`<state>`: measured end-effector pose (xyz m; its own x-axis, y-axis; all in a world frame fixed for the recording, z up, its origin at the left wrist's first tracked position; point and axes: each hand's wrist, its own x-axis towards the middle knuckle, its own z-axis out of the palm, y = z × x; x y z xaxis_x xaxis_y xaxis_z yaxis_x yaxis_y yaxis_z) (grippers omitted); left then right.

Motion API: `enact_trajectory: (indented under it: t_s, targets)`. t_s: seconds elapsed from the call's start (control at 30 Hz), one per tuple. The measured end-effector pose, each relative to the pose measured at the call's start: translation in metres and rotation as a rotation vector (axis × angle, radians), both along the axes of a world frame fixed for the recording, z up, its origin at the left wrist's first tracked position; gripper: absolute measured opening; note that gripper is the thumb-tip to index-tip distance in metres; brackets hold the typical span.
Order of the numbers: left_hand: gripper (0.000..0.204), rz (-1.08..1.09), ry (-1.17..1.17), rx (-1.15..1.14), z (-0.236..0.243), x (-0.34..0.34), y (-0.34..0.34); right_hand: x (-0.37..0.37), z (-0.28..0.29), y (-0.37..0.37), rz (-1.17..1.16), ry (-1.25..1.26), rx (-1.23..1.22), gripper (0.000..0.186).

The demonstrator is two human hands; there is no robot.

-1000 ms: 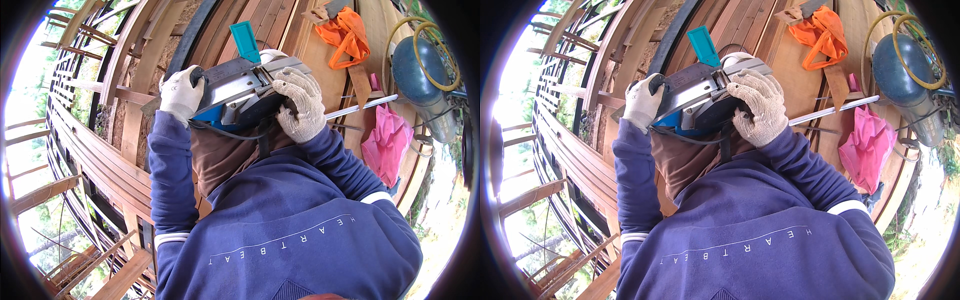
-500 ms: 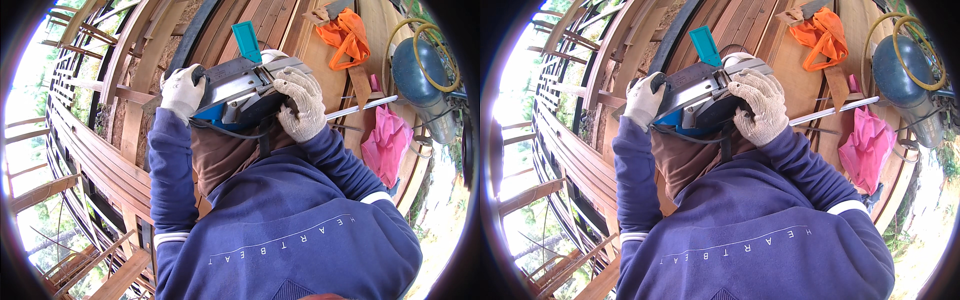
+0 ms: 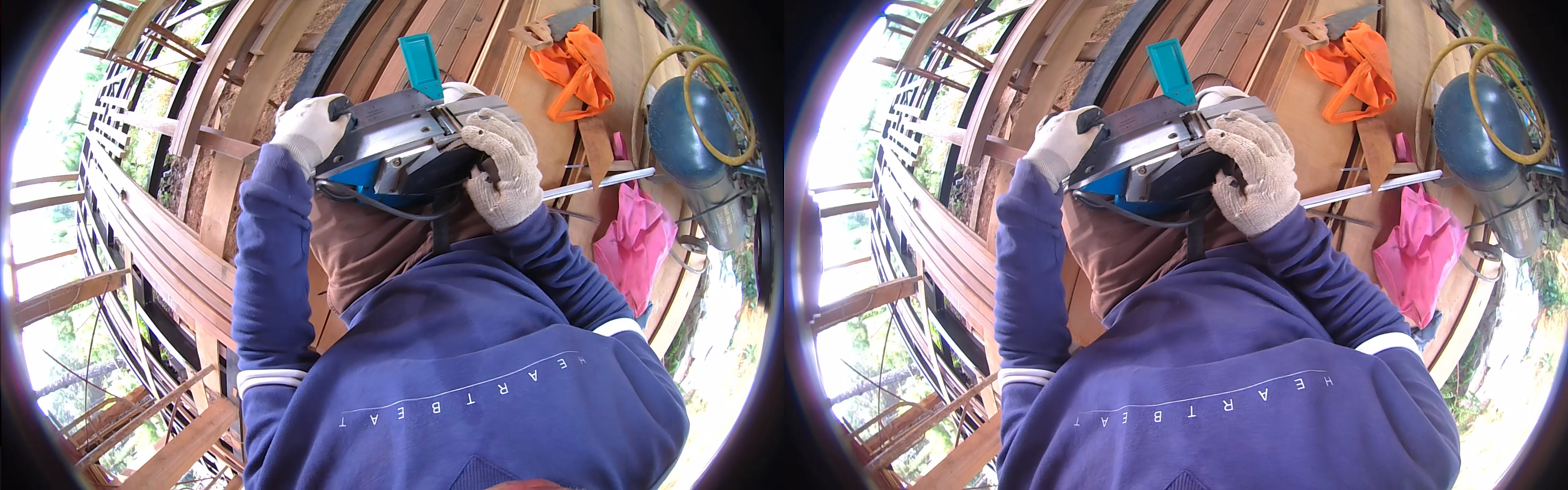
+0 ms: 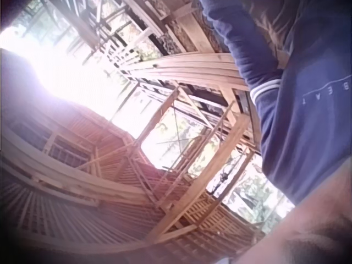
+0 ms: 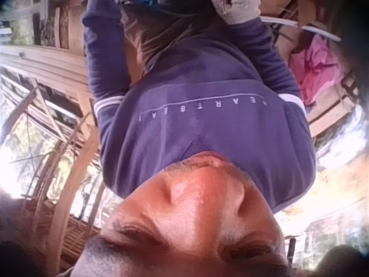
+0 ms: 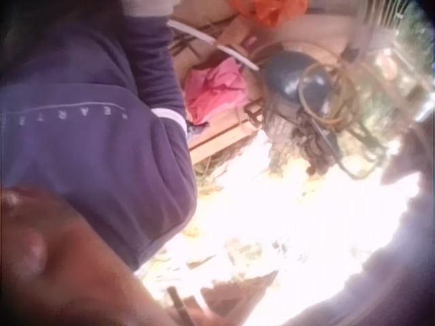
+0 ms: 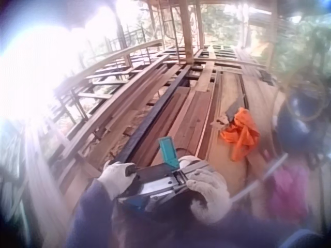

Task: The person unscrews and removes a metal component from the underside of a power planer using a long screwdriver, then uses a ruler to check the alignment of the internal blade.

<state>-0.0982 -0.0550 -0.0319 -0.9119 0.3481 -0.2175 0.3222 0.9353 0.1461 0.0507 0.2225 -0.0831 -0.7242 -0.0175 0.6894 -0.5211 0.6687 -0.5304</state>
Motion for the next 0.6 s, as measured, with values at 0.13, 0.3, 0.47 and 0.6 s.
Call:
enact_trajectory:
  t_s: [0.13, 0.3, 0.47, 0.6]
  targets:
    - [0.028, -0.091, -0.099, -0.008, 0.013, -0.01, 0.002, -0.001, -0.002, -0.002, -0.003, 0.009, -0.001, 0.054]
    - [0.027, -0.108, -0.137, -0.007, 0.021, -0.011, 0.005, -0.001, -0.002, -0.002, 0.017, 0.023, -0.009, 0.054]
    - [0.029, -0.144, -0.112, 0.039, 0.012, -0.014, -0.002, 0.001, 0.0, -0.001, 0.016, -0.004, 0.004, 0.055]
    - [0.03, -0.144, -0.147, 0.024, 0.014, -0.017, 0.0, 0.002, 0.002, -0.002, -0.001, -0.016, -0.002, 0.056]
